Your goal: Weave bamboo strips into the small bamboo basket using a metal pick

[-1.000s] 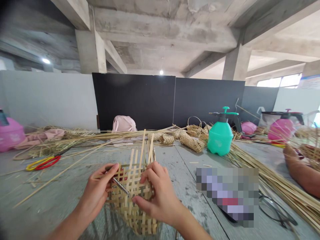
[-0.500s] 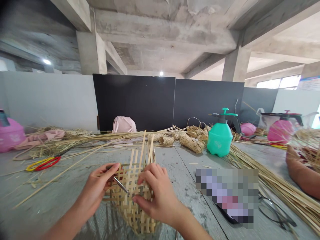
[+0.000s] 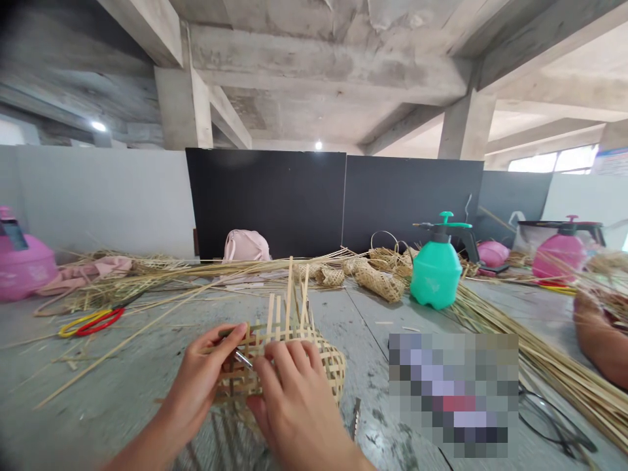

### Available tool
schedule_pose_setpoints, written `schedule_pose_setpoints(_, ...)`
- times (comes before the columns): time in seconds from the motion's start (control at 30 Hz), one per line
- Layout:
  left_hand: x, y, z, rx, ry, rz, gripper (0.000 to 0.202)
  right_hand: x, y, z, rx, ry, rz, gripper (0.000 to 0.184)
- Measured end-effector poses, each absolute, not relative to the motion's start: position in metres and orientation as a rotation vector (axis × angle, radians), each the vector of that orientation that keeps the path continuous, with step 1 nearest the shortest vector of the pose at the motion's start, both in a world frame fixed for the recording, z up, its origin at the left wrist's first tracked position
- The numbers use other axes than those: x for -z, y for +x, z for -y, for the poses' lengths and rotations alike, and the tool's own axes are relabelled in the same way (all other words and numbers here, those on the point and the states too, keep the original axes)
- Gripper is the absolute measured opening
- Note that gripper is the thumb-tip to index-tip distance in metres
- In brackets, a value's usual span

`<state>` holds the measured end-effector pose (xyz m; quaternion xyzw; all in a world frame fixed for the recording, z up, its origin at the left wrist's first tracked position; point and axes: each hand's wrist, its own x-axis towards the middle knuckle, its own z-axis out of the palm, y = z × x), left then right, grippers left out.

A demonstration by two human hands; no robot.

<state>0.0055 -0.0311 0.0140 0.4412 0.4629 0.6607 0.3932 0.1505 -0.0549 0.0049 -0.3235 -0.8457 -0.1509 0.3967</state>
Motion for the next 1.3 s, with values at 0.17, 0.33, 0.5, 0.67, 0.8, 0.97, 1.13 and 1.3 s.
schedule_pose_setpoints(0.17, -0.012, 0.008, 0.033, -1.716, 1.127, -1.196, 0.024, -0.001, 0.15, 0.056, 0.338, -0.874, 2.112, 0.021)
schedule_pose_setpoints(0.33, -0.015, 0.012, 0.037, -1.731, 1.112, -1.185, 0.023, -0.004, 0.151, 0.058, 0.238, -0.904, 2.16, 0.021)
schedule_pose_setpoints(0.5, -0.016, 0.013, 0.038, -1.748, 1.076, -1.177, 0.021, -0.006, 0.151, 0.057, 0.189, -0.931, 2.198, 0.02)
schedule_pose_setpoints(0.67, -0.015, 0.012, 0.037, -1.743, 1.057, -1.166, 0.021, -0.009, 0.152, 0.054, 0.154, -0.935, 2.228, 0.014)
schedule_pose_setpoints(0.8, -0.015, 0.012, 0.036, -1.727, 1.035, -1.158, 0.021, -0.012, 0.151, 0.052, 0.151, -0.925, 2.251, 0.017)
schedule_pose_setpoints(0.97, -0.018, 0.013, 0.039, -1.723, 1.018, -1.152, 0.021, -0.011, 0.151, 0.052, 0.159, -0.891, 2.236, 0.018)
schedule_pose_setpoints(1.13, -0.018, 0.014, 0.04, -1.717, 1.034, -1.153, 0.024, -0.003, 0.159, 0.05, 0.083, -0.946, 2.05, 0.036)
schedule_pose_setpoints(1.3, -0.017, 0.013, 0.037, -1.711, 0.989, -1.129, 0.023, -0.003, 0.162, 0.047, 0.047, -0.918, 2.064, 0.042)
